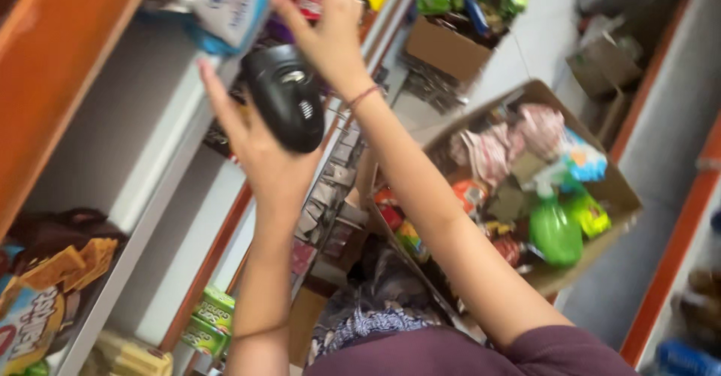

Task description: The person scans barcodes on various packaged snacks and a plastic bottle using a handheld scanner, retrieving items from a shelf and a large cardboard box on the floor.

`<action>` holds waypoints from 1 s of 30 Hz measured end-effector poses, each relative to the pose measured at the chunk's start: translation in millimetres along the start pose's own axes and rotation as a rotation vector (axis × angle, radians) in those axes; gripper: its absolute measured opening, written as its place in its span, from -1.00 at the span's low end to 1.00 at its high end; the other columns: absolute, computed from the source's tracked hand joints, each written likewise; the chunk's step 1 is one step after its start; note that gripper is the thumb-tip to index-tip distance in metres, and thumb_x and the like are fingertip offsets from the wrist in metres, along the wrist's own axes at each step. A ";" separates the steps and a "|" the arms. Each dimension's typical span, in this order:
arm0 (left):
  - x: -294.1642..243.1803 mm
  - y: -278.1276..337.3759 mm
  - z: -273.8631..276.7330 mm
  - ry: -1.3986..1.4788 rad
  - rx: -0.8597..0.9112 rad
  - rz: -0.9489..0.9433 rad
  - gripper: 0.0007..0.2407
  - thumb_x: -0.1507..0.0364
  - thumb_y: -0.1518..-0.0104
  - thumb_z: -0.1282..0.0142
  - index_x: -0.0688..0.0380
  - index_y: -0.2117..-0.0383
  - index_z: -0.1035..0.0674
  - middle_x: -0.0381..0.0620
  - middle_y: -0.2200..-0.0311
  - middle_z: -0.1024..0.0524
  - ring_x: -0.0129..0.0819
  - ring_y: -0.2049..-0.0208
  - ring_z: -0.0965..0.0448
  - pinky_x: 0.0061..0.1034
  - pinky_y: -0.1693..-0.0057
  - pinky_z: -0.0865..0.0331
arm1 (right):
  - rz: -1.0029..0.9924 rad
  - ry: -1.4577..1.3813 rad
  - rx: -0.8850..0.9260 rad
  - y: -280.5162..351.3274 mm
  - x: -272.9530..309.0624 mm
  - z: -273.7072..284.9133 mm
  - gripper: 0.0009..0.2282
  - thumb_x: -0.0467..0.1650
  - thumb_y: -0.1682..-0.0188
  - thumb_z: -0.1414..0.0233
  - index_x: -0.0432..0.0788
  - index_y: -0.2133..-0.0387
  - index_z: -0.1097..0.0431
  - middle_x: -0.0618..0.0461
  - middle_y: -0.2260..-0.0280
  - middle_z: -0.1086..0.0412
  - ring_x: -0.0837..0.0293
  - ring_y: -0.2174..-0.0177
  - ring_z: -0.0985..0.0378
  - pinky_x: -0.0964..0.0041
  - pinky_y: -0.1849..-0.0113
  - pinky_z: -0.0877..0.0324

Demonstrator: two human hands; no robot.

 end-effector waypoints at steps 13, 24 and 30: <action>-53.8 168.4 -13.6 0.057 0.450 -0.144 -0.35 0.42 0.15 -0.41 0.41 -0.16 -0.44 0.38 -0.30 -0.15 0.34 -0.33 -0.18 0.04 -0.39 -0.11 | -0.386 -0.010 0.047 210.2 27.1 236.5 -0.60 -0.42 0.00 -0.21 -0.16 -0.11 -0.34 -0.02 0.08 -0.38 0.13 0.16 -0.45 0.28 0.03 -0.41; -114.9 242.2 -75.4 0.231 0.804 -0.044 -0.62 0.45 0.08 -0.30 0.24 0.07 -0.56 0.10 0.17 -0.53 0.16 0.22 -0.57 -0.10 0.12 -0.44 | -0.826 0.078 -0.264 400.3 -2.8 382.4 -0.71 -0.49 -0.01 -0.17 -0.21 -0.01 -0.41 0.06 0.14 -0.42 0.36 0.30 -0.50 0.46 0.23 -0.46; -160.3 244.8 -130.3 0.423 0.777 -0.141 -0.79 0.44 0.03 -0.32 0.21 0.35 -0.53 0.13 0.35 -0.54 0.15 0.27 -0.59 -0.12 0.13 -0.45 | -0.892 0.074 -0.386 400.5 -39.6 438.9 -0.71 -0.45 0.04 -0.16 -0.18 0.04 -0.40 0.09 0.14 -0.40 0.33 0.40 -0.51 0.42 0.36 -0.44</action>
Point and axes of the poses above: each hand's wrist, its own y-axis away from the middle knuckle, its own z-axis out of the back of the hand, x = y × z, the point moved 5 cm from there along -y, towards the middle knuckle
